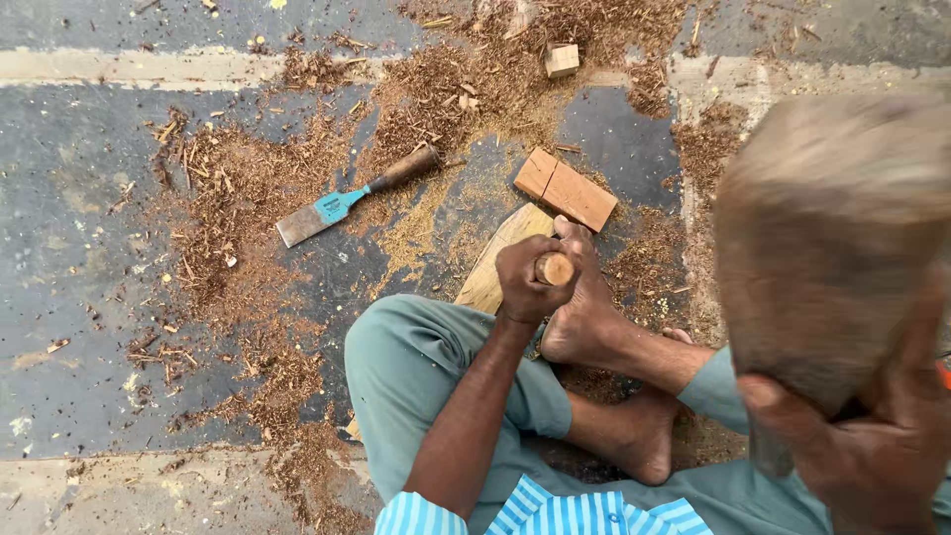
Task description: The person sits on the floor and uses a wooden mallet to strike a chisel, carving a groove into a small piece of wood held between their feet. The person repeatedly adjusts the chisel and strikes it to deepen the cut.
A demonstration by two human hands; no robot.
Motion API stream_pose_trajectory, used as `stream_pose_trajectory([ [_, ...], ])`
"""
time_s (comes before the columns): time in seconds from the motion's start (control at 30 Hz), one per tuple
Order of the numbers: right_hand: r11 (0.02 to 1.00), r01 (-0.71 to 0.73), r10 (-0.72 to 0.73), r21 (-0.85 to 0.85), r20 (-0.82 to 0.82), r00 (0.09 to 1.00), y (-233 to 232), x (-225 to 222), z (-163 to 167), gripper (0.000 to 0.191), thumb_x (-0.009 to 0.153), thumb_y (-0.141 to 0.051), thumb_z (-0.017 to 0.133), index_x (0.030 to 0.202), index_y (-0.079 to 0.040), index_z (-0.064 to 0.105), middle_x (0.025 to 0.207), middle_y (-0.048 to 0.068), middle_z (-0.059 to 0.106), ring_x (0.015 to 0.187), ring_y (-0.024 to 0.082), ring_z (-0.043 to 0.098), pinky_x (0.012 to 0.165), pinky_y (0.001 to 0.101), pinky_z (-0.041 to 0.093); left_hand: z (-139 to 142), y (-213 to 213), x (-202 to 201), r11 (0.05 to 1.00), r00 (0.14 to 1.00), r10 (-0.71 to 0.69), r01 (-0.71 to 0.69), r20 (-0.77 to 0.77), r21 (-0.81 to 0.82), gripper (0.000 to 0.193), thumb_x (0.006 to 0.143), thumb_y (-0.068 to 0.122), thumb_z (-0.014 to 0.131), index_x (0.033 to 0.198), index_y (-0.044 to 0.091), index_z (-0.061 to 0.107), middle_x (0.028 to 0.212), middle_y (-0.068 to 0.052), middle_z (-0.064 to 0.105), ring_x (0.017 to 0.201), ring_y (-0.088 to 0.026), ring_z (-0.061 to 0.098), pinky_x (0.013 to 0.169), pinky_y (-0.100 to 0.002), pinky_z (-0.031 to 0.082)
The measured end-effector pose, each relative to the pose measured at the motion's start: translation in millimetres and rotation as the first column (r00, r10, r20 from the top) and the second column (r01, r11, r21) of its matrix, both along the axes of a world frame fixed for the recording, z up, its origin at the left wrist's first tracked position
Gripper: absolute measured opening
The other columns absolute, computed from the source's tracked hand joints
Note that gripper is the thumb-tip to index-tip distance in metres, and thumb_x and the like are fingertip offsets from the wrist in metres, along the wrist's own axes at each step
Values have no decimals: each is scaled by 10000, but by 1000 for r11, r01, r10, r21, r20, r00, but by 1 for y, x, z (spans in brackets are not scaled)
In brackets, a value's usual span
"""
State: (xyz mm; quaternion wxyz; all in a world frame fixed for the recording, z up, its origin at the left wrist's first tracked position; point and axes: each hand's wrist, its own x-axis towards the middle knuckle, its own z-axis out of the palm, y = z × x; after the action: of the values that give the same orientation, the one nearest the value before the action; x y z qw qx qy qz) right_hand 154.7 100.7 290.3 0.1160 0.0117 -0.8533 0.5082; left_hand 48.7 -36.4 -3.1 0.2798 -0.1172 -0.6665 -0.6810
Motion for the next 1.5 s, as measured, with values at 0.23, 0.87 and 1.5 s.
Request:
stream_pose_trajectory([
  [0.23,686,-348,207,639,288,935,14,-51,-56,929,752,-313,871,1537,-181,392,1261,237,695,977,349,719,784,441,602,8,-4,-19,964,948,-153,205,280,-168,156,778,115,811,806,41,677,708,-97,700,596,-216,669,565,-365,539],
  [0.87,893,401,-220,-205,579,785,107,-3,-164,1047,858,-206,745,1734,-194,173,914,75,676,682,148,642,555,313,553,-32,73,-167,797,669,-193,534,718,-284,504,673,329,878,977,-21,679,852,-182,733,675,-223,684,604,-348,552],
  [1.5,861,461,-220,-215,659,719,108,8,-207,1064,850,-198,741,1732,-214,146,869,97,684,617,180,648,508,340,580,46,-38,-81,560,645,-755,544,115,625,424,730,77,688,1140,101,582,921,5,573,817,-81,582,706,-272,535],
])
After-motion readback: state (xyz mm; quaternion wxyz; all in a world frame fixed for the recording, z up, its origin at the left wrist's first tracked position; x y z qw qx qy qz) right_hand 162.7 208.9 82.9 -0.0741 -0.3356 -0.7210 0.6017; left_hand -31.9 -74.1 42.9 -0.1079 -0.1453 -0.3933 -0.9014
